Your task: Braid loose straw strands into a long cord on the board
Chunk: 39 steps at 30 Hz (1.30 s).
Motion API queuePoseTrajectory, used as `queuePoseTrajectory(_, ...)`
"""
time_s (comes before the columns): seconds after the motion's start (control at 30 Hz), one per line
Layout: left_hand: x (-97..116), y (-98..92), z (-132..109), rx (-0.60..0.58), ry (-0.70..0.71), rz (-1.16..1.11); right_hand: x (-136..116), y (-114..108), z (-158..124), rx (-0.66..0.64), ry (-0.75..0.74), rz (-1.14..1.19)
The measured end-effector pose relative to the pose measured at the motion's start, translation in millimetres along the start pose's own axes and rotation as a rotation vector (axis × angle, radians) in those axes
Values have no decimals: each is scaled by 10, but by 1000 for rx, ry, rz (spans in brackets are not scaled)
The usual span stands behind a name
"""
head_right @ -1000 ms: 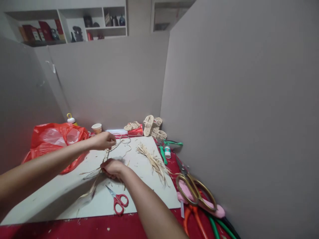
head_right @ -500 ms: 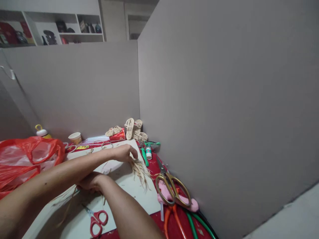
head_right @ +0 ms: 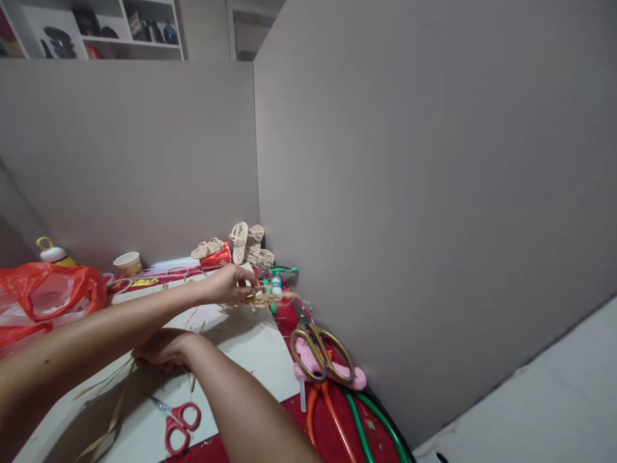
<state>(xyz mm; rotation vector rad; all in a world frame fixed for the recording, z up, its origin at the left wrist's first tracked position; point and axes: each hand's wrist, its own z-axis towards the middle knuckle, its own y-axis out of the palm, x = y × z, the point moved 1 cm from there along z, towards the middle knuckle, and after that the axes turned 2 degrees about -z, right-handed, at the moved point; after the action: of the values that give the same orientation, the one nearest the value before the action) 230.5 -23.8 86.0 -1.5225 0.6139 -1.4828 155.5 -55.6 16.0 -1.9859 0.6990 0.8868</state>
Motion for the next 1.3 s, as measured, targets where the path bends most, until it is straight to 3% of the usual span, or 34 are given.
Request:
queuePoseTrajectory(0.2,107,-274,68,267,-59,-564,21,16,38,-95,-115,42)
queuePoseTrajectory(0.3,112,-382,91,425,40,-586,40,27,45,-104,-114,54)
queuePoseTrajectory(0.37,88,-402,72,506,128,-478,49,35,45,-106,-112,57)
queuePoseTrajectory(0.43,57,-366,24,443,210,-294,53,41,40,-108,-114,67)
queuePoseTrajectory(0.53,35,-278,-77,145,305,-55,46,47,22,-111,-117,85)
queuePoseTrajectory(0.6,61,-278,-139,52,296,1,37,44,11,-112,-111,91)
queuePoseTrajectory(0.7,169,-400,-180,165,161,-67,28,33,1,-128,-97,99)
queuePoseTrajectory(0.8,301,-564,-177,310,3,-309,20,23,-7,-156,-95,114)
queuePoseTrajectory(0.9,386,-671,-167,348,-78,-520,-6,11,-34,-158,-87,117)
queuePoseTrajectory(1.03,406,-733,-139,453,-27,-677,-55,-10,-81,-146,-68,105)
queuePoseTrajectory(1.13,402,-734,-111,555,75,-668,-47,-14,-74,-145,-62,100)
queuePoseTrajectory(1.2,389,-704,-112,544,123,-574,-15,-5,-46,-147,-66,102)
queuePoseTrajectory(1.3,307,-635,-180,418,88,-376,39,20,1,-156,-86,114)
